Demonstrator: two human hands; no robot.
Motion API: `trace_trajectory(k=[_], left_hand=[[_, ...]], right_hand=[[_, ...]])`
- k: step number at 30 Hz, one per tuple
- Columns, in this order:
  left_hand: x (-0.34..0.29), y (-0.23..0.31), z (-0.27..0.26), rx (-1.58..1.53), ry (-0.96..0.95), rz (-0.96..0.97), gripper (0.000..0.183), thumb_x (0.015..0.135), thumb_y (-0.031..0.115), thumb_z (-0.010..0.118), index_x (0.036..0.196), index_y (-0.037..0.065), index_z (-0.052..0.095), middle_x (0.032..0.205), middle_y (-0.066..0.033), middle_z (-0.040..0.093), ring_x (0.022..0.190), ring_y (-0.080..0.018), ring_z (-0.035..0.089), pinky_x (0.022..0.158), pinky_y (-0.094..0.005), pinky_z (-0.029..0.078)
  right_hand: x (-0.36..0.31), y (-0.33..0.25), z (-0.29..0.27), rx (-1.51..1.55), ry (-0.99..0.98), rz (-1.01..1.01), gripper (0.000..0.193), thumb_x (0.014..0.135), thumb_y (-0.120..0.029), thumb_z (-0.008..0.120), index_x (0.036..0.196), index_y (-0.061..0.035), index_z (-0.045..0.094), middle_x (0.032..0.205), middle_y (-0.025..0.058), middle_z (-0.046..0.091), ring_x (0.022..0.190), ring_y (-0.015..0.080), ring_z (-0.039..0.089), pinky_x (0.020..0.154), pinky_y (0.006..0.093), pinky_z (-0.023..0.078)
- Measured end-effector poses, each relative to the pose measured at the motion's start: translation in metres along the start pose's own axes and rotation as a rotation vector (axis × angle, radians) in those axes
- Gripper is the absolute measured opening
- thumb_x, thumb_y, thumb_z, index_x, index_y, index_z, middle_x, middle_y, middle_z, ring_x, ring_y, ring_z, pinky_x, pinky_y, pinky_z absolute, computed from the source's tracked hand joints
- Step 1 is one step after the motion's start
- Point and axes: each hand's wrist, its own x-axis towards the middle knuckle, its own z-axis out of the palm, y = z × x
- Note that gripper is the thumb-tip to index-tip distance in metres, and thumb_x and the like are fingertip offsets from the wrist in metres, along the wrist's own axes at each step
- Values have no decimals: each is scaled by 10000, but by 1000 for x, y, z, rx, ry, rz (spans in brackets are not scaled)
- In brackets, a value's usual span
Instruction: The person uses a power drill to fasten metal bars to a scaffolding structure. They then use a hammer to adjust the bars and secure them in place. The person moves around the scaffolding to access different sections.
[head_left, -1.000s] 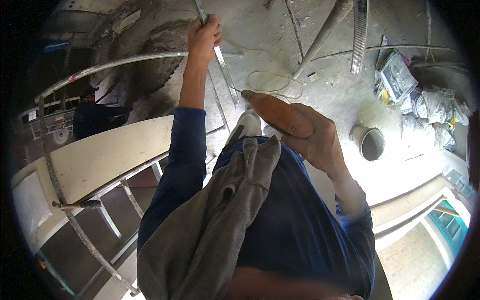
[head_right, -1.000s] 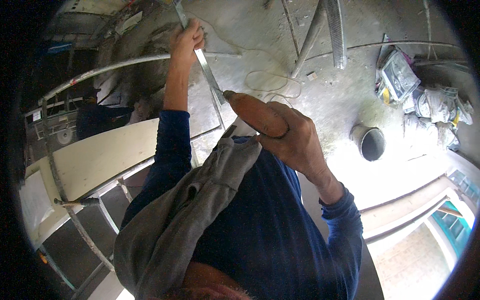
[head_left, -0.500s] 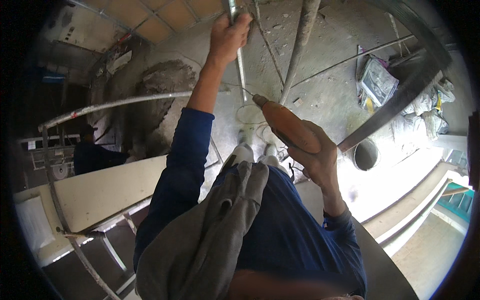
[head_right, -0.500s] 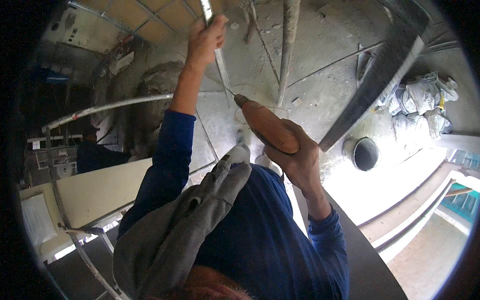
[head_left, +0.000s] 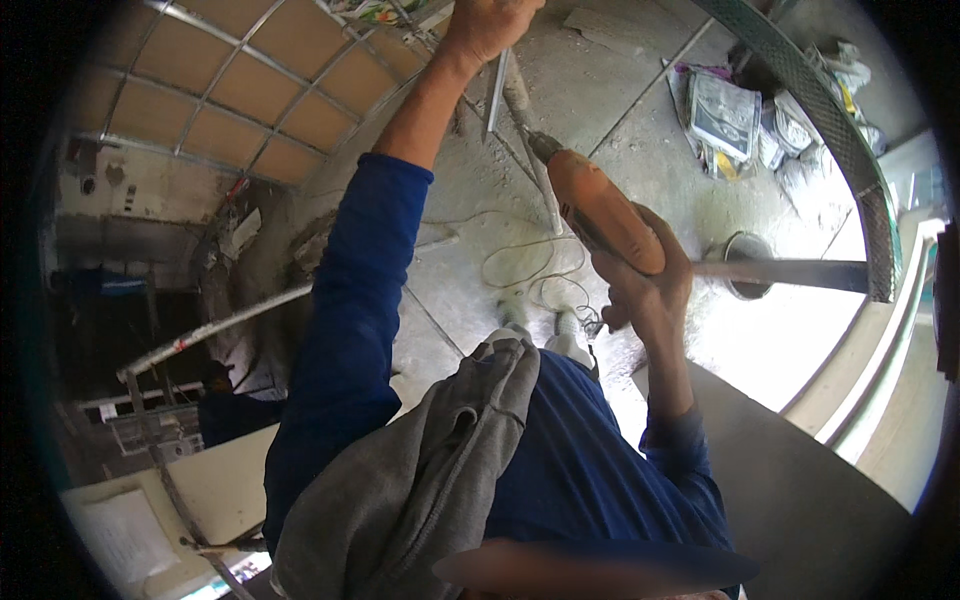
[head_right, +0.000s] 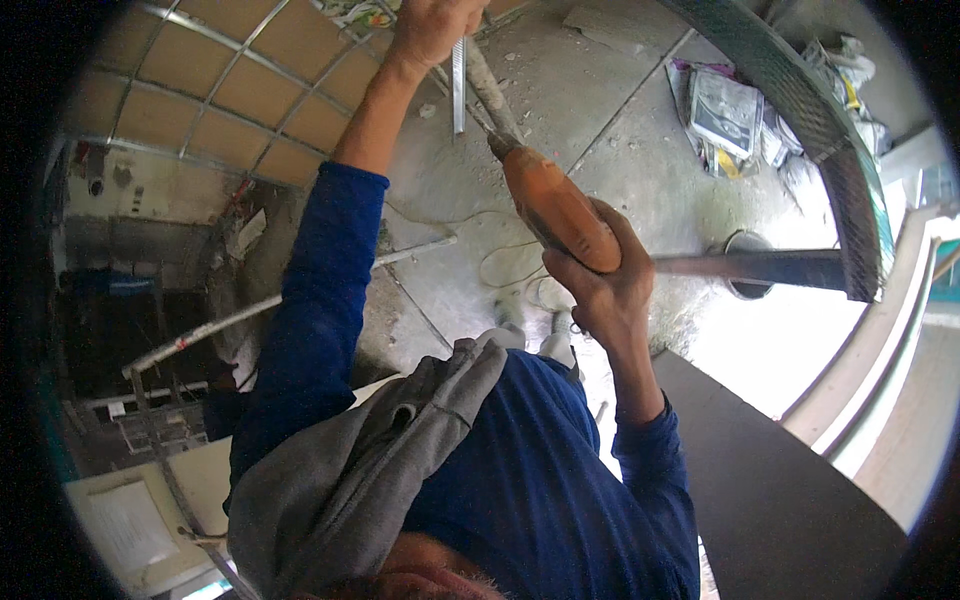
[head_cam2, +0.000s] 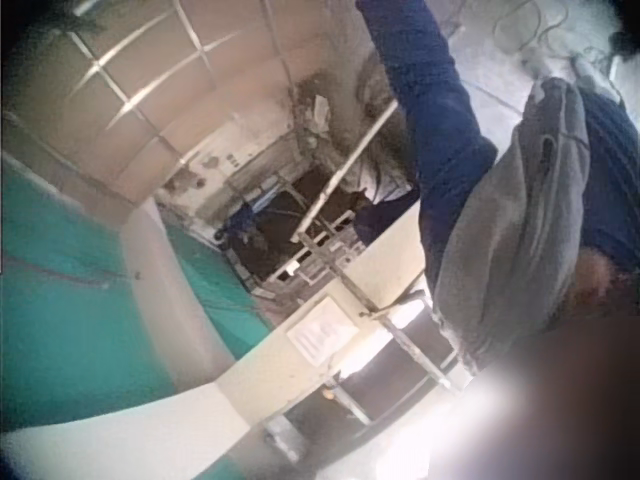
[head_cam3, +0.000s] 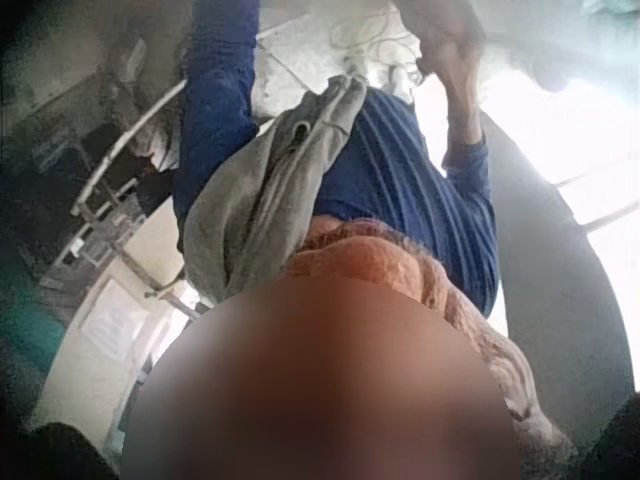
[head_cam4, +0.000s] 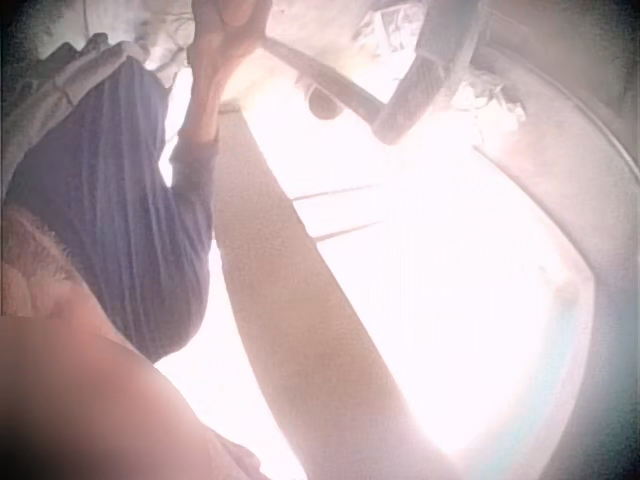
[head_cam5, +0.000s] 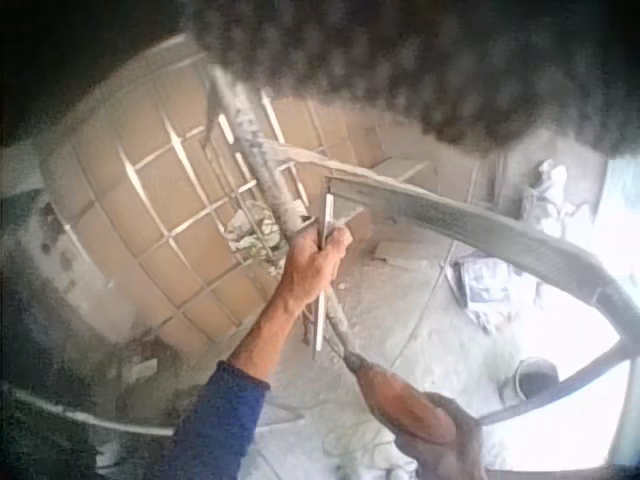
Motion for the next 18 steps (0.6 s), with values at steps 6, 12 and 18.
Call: trace_trajectory(k=[6,12,18], left_hand=[[42,-7,12,88,-59,-17,303,1056,300,653,831,99,629,648,59,527,507,-59,476,445,-261,368],[66,-20,4,121,-181,13,269,1066,279,656,880,86,638,643,56,521,481,-56,455,429,-249,344],[72,-28,-2,-44,-168,-31,195,1068,225,656,947,73,638,649,56,505,474,-51,441,418,-234,321]], right_hand=[[25,9,6,74,12,-62,708,778,-222,861,1383,56,620,1196,226,748,1086,300,746,971,400,586],[41,10,15,85,11,-119,703,776,-226,862,1372,63,626,1175,227,756,1090,301,750,977,389,581],[50,14,29,51,26,-126,690,780,-246,861,1370,33,637,1172,207,763,1076,284,752,974,382,575]])
